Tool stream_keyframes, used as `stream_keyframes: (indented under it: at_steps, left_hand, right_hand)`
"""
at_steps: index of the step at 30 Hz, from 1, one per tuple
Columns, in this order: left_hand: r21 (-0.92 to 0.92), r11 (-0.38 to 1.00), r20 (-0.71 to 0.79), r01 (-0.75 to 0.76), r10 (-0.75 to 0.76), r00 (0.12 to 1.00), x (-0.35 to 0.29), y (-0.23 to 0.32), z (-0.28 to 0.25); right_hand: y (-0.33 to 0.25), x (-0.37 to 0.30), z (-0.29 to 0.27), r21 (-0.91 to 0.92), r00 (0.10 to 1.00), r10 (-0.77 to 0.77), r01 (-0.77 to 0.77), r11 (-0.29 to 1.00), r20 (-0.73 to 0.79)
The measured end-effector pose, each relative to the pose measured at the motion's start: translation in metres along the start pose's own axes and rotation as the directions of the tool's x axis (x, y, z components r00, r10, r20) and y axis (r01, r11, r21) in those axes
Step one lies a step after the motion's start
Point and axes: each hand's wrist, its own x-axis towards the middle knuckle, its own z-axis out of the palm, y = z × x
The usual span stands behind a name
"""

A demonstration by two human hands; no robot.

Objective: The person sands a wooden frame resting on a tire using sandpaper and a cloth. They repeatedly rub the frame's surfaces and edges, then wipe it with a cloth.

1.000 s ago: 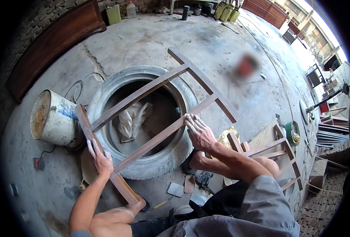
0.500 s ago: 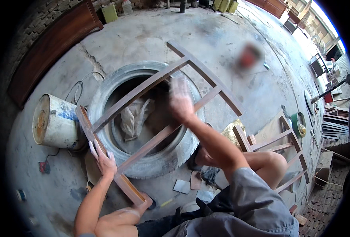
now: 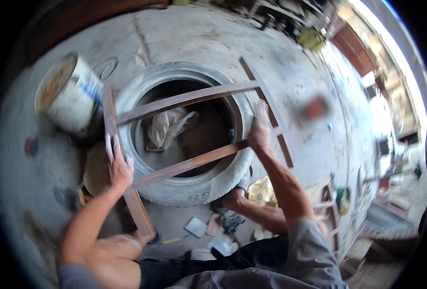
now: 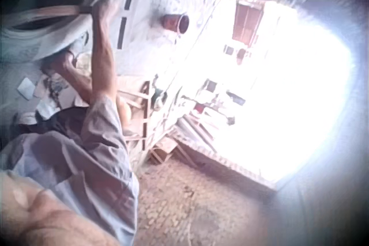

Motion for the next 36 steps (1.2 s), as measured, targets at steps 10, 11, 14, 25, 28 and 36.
stream_keyframes:
  at_steps: [10, 11, 14, 25, 28, 36]
  left_hand:
    - [-0.101, 0.993, -0.119, -0.053, 0.041, 0.992, -0.011, -0.012, -0.001]
    - [-0.085, 0.995, -0.120, -0.051, 0.041, 0.992, -0.010, -0.011, 0.003]
    - [-0.087, 0.994, -0.132, -0.065, 0.053, 0.990, -0.007, -0.012, 0.010]
    - [-0.073, 0.996, -0.123, -0.058, 0.049, 0.991, -0.006, -0.014, 0.014]
    - [-0.064, 0.997, -0.110, -0.037, 0.029, 0.993, -0.006, -0.011, 0.005]
    - [-0.072, 0.997, -0.079, -0.038, 0.032, 0.996, -0.003, -0.004, 0.003]
  right_hand:
    - [0.037, -0.083, -0.086, -0.102, 0.943, -0.277, 0.298, 0.949, 0.184]
    - [0.037, -0.080, -0.088, -0.088, 0.947, -0.263, 0.282, 0.955, 0.183]
    - [0.031, -0.069, -0.087, -0.085, 0.948, -0.254, 0.273, 0.958, 0.191]
    - [0.007, -0.077, -0.076, -0.063, 0.928, -0.280, 0.303, 0.951, 0.246]
    - [0.003, -0.086, -0.066, -0.132, 0.956, -0.215, 0.244, 0.961, 0.200]
    - [-0.007, -0.082, -0.076, -0.091, 0.954, -0.171, 0.199, 0.976, 0.245]
